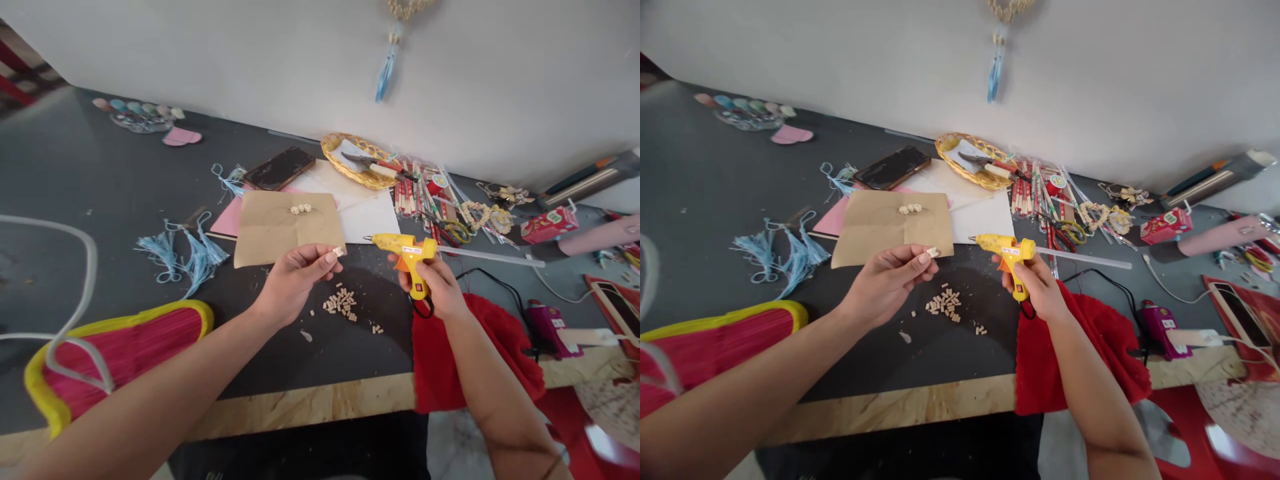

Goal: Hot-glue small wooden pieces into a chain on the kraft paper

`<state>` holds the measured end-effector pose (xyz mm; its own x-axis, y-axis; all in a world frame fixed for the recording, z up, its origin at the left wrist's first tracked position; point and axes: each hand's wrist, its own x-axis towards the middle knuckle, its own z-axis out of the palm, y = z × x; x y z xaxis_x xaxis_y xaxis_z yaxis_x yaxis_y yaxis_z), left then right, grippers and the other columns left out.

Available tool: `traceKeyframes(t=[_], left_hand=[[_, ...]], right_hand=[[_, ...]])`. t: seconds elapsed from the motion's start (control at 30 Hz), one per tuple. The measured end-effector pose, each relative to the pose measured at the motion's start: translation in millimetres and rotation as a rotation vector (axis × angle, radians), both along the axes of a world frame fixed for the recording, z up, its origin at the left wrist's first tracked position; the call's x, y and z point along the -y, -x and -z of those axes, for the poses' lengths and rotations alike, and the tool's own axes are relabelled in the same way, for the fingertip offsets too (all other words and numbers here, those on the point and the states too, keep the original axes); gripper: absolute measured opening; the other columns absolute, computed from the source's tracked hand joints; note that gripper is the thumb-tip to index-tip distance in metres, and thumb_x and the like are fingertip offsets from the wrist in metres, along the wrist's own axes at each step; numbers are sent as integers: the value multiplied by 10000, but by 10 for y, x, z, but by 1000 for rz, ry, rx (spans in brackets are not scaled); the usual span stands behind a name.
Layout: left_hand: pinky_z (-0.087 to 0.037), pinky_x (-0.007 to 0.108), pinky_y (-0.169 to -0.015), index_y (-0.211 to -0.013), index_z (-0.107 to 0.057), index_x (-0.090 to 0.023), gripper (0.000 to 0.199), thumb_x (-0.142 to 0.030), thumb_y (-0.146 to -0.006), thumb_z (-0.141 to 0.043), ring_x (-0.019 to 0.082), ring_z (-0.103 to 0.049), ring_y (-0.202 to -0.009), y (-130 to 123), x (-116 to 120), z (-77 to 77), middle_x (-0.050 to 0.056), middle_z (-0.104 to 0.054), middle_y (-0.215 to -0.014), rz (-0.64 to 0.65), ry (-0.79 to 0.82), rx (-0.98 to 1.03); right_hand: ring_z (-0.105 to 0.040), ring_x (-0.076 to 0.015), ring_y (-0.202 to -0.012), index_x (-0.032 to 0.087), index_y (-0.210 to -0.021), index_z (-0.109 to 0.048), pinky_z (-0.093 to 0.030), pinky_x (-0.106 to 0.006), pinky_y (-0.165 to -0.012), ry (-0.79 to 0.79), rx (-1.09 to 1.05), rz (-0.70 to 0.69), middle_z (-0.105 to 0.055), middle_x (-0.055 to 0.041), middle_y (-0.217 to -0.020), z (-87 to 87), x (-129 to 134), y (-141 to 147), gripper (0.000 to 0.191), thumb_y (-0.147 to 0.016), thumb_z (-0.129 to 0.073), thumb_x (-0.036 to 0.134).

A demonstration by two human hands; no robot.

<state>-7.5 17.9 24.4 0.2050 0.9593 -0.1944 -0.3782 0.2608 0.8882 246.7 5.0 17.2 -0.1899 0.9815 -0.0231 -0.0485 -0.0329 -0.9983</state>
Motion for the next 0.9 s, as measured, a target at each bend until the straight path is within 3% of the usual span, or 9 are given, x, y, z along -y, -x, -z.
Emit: traceKeyframes(t=[0.1,0.2,0.37,0.53,0.63,0.7,0.77,0.83,0.9], left_hand=[[-423,172,-580,-750,-727,-158,230,-354,-667,-815,79,-556,-634,-5,7,-9,2,-661,-662,-8,7,6],[-420,173,-579,-742,-725,-156,229,-354,-666,-814,77,-550,-626,-9,15,-11,2,-660,-655,0,6,10],[-423,183,-580,-739,-725,-156,243,-362,-652,-821,81,-549,-620,-18,22,-11,4,-660,-652,6,2,-3],[-425,190,-576,-738,-729,-157,240,-357,-648,-825,84,-549,-616,-31,27,-4,7,-660,-652,16,2,-12],[-423,187,-575,-755,-735,-158,237,-354,-654,-821,82,-549,-615,-33,28,2,6,-661,-650,27,-2,-9],[-424,187,-578,-763,-738,-157,242,-352,-649,-826,85,-555,-622,-35,27,3,6,-661,-647,26,2,-7],[-425,185,-580,-770,-742,-157,249,-349,-639,-833,87,-562,-628,-38,26,5,6,-661,-644,21,10,-6],[-426,182,-582,-764,-743,-157,251,-347,-630,-839,86,-565,-630,-43,24,11,6,-663,-645,17,15,-4],[-425,177,-585,-765,-745,-159,248,-343,-629,-842,83,-565,-631,-49,21,23,4,-665,-646,22,21,0]], right_hand=[[-551,-96,-544,220,-1047,-573,-465,-221,-524,79,-22,130,-606,27,-676,88,-82,-11,293,-853,-627,433],[-593,-96,-534,216,-979,-583,-489,-206,-518,100,-51,196,-606,42,-631,138,-154,7,311,-816,-668,467],[-697,-171,-842,233,-1092,-553,-581,-303,-731,72,-109,320,-692,-30,-960,207,-259,32,462,-759,-705,516],[-537,-240,-1223,230,-1226,-514,-479,-418,-997,-208,310,428,-534,-110,-1339,226,-236,-104,505,-815,-649,492],[-551,-227,-1161,229,-1220,-549,-499,-391,-941,-505,588,486,-544,-111,-1301,97,-116,-130,401,-859,-629,384],[-622,-188,-960,219,-1091,-626,-529,-336,-823,-624,676,322,-627,-91,-1122,-32,-7,-86,230,-878,-615,305],[-642,-153,-825,214,-971,-663,-528,-284,-751,-598,726,-102,-676,-51,-943,-148,100,-9,109,-887,-610,261],[-647,-149,-828,208,-951,-672,-514,-268,-757,-513,820,-490,-690,-35,-898,-218,181,75,95,-873,-640,252],[-647,-159,-869,201,-954,-671,-500,-270,-776,-441,920,-687,-695,-31,-914,-234,226,142,119,-847,-678,253]])
